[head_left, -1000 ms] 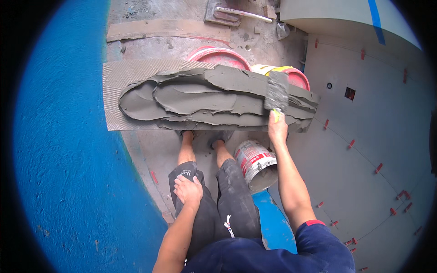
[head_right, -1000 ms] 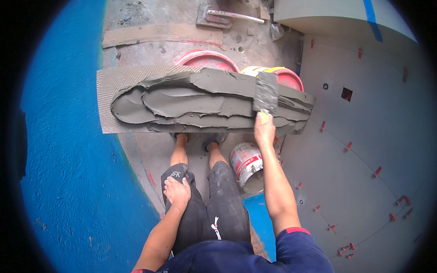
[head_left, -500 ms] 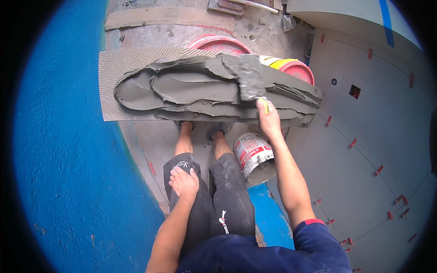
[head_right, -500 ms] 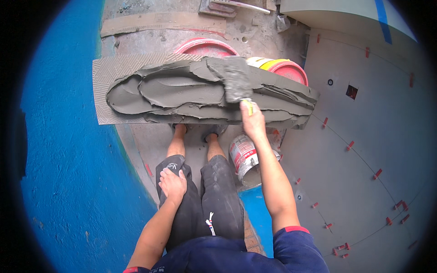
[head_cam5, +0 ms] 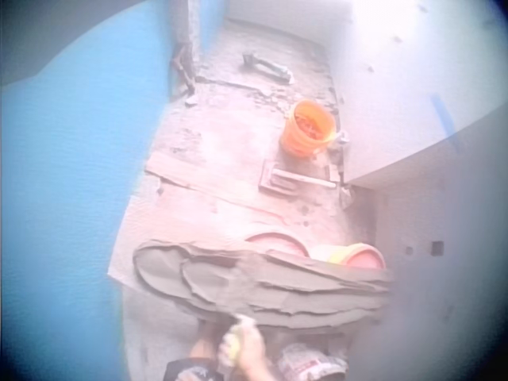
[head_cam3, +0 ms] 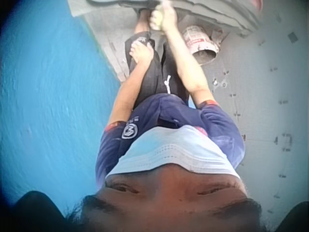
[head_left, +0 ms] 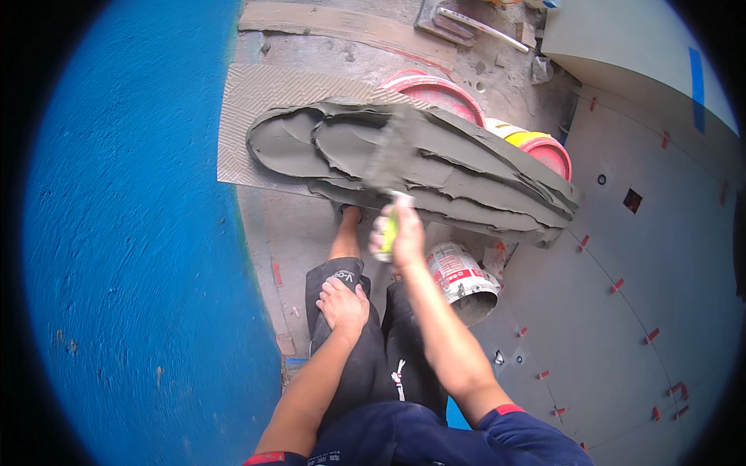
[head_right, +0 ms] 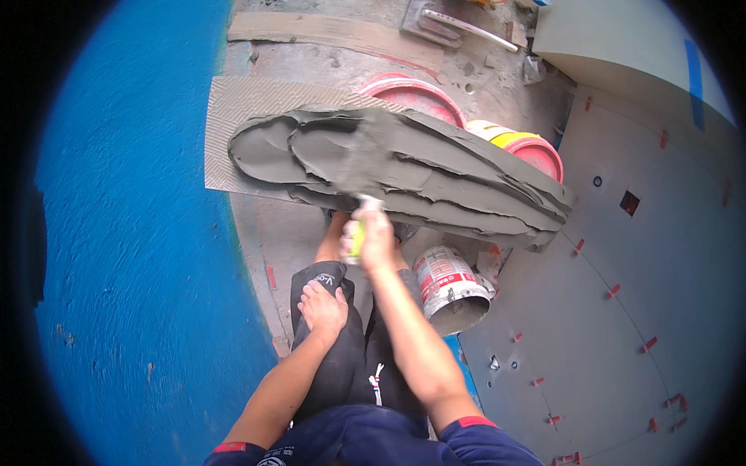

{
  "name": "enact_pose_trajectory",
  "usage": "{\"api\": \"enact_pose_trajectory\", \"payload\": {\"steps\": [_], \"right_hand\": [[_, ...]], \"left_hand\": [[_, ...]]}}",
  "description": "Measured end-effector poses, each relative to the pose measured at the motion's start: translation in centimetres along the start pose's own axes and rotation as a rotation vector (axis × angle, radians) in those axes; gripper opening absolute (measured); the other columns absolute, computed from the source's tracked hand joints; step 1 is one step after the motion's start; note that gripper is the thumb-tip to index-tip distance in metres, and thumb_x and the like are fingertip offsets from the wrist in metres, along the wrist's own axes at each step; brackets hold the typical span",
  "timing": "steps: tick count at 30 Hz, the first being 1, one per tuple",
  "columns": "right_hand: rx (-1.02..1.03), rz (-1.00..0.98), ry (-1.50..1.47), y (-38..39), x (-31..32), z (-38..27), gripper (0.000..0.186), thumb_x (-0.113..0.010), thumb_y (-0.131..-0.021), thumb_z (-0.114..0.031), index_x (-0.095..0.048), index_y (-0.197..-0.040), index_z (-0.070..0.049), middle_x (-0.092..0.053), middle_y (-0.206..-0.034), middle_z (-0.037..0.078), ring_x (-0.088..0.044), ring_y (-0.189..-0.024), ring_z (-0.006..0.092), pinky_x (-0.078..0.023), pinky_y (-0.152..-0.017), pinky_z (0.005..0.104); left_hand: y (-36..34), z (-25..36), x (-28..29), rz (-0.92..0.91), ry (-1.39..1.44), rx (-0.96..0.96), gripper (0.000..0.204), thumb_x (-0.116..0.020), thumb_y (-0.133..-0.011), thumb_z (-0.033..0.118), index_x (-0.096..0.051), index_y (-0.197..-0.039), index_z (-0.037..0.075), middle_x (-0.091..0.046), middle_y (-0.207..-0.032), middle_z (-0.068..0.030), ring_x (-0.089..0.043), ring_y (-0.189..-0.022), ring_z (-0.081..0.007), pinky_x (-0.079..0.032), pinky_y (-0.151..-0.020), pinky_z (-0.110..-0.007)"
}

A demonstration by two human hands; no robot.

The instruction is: The person scoops gray adhesive from a bucket and spreads it onto a large rectangular tile using a notched trowel. They create uniform ridges across the tile surface in preparation for installation.

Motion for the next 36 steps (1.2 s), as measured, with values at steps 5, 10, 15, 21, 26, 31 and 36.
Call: {"api": "enact_pose_trajectory", "payload": {"steps": [5, 10, 15, 21, 26, 31, 36], "right_hand": [[-0.104, -0.142, 0.486, 3.7, -7.5, 0.7, 0.043, -0.052, -0.103, -0.051, -0.052, -0.107, -0.008, -0.060, -0.073, 0.009, -0.057, -0.051, 0.0205, -0.048, -0.048, 0.0360], [0.449, -0.070, 1.489, 0.1, -7.5, -8.8, 0.043, -0.059, -0.101, -0.041, -0.056, -0.114, 0.000, -0.070, -0.093, 0.030, -0.069, -0.089, 0.0484, -0.054, -0.077, 0.0532], [0.557, 0.036, 1.709, -6.6, -6.0, -15.9, 0.051, -0.060, -0.100, -0.042, -0.055, -0.122, 0.003, -0.069, -0.095, 0.033, -0.067, -0.093, 0.0499, -0.054, -0.080, 0.0548], [0.760, 0.308, 1.852, -6.2, 1.4, -20.6, 0.043, -0.062, -0.098, -0.043, -0.055, -0.114, -0.004, -0.069, -0.085, 0.029, -0.068, -0.082, 0.0497, -0.054, -0.071, 0.0571], [0.831, 0.315, 1.809, -2.3, 5.0, -22.2, 0.036, -0.062, -0.100, -0.036, -0.055, -0.109, -0.002, -0.069, -0.082, 0.027, -0.068, -0.078, 0.0470, -0.053, -0.068, 0.0529], [0.739, 0.004, 1.614, 1.4, -2.1, -19.0, 0.039, -0.060, -0.102, -0.034, -0.056, -0.118, 0.000, -0.068, -0.085, 0.028, -0.067, -0.079, 0.0487, -0.053, -0.070, 0.0497], [0.365, -0.335, 1.585, -5.3, -12.9, -13.8, 0.047, -0.054, -0.102, -0.045, -0.060, -0.114, -0.001, -0.068, -0.101, 0.031, -0.065, -0.103, 0.0488, -0.051, -0.088, 0.0500]], "left_hand": [[0.0, -1.0, -0.7, -0.036, 0.064, 0.031, 0.071, -0.066, -0.091, 0.045, -0.046, -0.132, -0.010, -0.057, -0.117, -0.0202, -0.061, -0.108, -0.0356, -0.046, -0.095, -0.050], [0.1, -0.8, -0.4, -0.011, 0.061, 0.044, 0.069, -0.065, -0.091, 0.044, -0.047, -0.131, -0.009, -0.057, -0.117, -0.0202, -0.061, -0.108, -0.0355, -0.046, -0.095, -0.050], [0.2, -1.4, -0.4, -0.023, 0.081, 0.058, 0.067, -0.064, -0.091, 0.044, -0.048, -0.130, -0.008, -0.057, -0.117, -0.0196, -0.061, -0.109, -0.0346, -0.046, -0.096, -0.050], [0.1, -1.3, -0.2, -0.028, 0.118, 0.073, 0.068, -0.065, -0.091, 0.044, -0.047, -0.131, -0.008, -0.057, -0.117, -0.0189, -0.061, -0.108, -0.0340, -0.046, -0.096, -0.050], [0.1, -1.2, -0.2, -0.020, 0.141, 0.077, 0.070, -0.066, -0.090, 0.044, -0.046, -0.133, -0.009, -0.057, -0.118, -0.0191, -0.061, -0.108, -0.0338, -0.046, -0.096, -0.050], [0.1, -1.3, -0.4, -0.035, 0.124, 0.074, 0.071, -0.065, -0.091, 0.044, -0.045, -0.134, -0.009, -0.057, -0.119, -0.0198, -0.061, -0.108, -0.0344, -0.045, -0.097, -0.051], [0.2, -1.2, -0.1, -0.028, 0.127, 0.074, 0.063, -0.062, -0.093, 0.045, -0.049, -0.127, -0.006, -0.055, -0.120, -0.0206, -0.059, -0.110, -0.0346, -0.045, -0.096, -0.051]]}}
Point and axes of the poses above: each hand's wrist, its own y-axis away from the middle knuckle, its own x-axis out of the back of the hand, z = x × y, the point moved 9 cm from there along -y, towards the middle knuckle
